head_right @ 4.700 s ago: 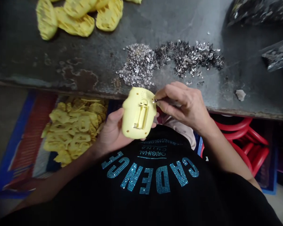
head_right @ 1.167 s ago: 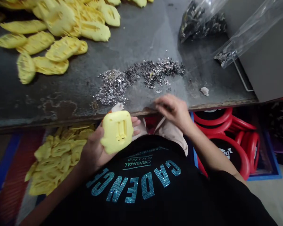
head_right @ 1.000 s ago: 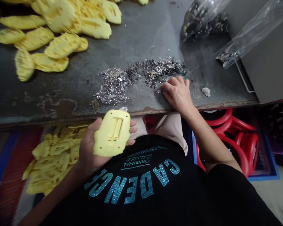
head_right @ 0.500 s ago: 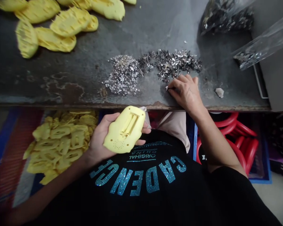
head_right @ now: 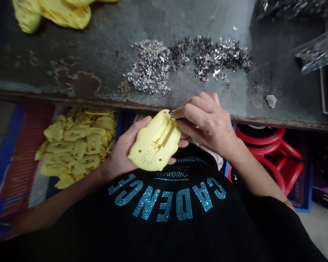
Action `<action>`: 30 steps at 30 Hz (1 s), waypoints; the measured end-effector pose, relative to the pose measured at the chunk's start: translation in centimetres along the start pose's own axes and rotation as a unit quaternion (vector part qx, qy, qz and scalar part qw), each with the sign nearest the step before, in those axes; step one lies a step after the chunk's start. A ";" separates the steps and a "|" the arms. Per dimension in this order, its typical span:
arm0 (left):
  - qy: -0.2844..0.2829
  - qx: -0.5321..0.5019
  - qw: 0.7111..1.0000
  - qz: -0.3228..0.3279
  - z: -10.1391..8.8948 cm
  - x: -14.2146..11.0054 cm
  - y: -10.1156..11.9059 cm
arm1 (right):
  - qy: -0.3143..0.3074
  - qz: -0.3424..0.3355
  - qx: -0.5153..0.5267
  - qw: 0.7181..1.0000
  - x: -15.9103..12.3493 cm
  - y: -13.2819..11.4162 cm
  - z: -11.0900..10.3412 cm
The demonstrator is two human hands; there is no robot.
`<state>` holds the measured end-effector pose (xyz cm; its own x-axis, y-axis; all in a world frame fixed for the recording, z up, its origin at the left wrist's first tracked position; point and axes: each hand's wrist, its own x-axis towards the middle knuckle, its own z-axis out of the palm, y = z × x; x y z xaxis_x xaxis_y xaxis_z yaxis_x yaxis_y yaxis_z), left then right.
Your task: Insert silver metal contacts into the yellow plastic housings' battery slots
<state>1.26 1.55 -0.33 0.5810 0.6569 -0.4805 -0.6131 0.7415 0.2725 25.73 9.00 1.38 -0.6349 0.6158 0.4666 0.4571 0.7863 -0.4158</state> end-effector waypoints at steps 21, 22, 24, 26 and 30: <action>0.037 0.005 0.999 0.002 0.4 0.7 -0.2 | -0.047 -0.037 -0.062 0.996 -0.4 -0.5 -1.2; 0.040 0.009 0.999 0.001 0.3 0.7 -0.1 | -0.033 -0.030 -0.054 0.998 -0.6 -0.5 -1.1; 0.038 0.020 0.999 -0.004 0.2 0.8 -0.1 | -0.021 -0.013 -0.047 0.999 -1.1 -0.5 -0.8; 0.029 0.034 0.999 0.000 0.2 0.8 -0.1 | -0.014 -0.001 -0.039 0.999 -1.4 -0.5 -0.6; 0.010 0.082 0.996 0.037 0.6 0.9 -0.5 | -0.011 0.067 0.051 0.996 -0.9 -0.4 -0.9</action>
<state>2.42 1.87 -0.37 0.5252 0.7092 -0.4703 -0.5575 0.7043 0.4395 26.65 8.13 1.80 -0.5861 0.7133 0.3844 0.4741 0.6866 -0.5512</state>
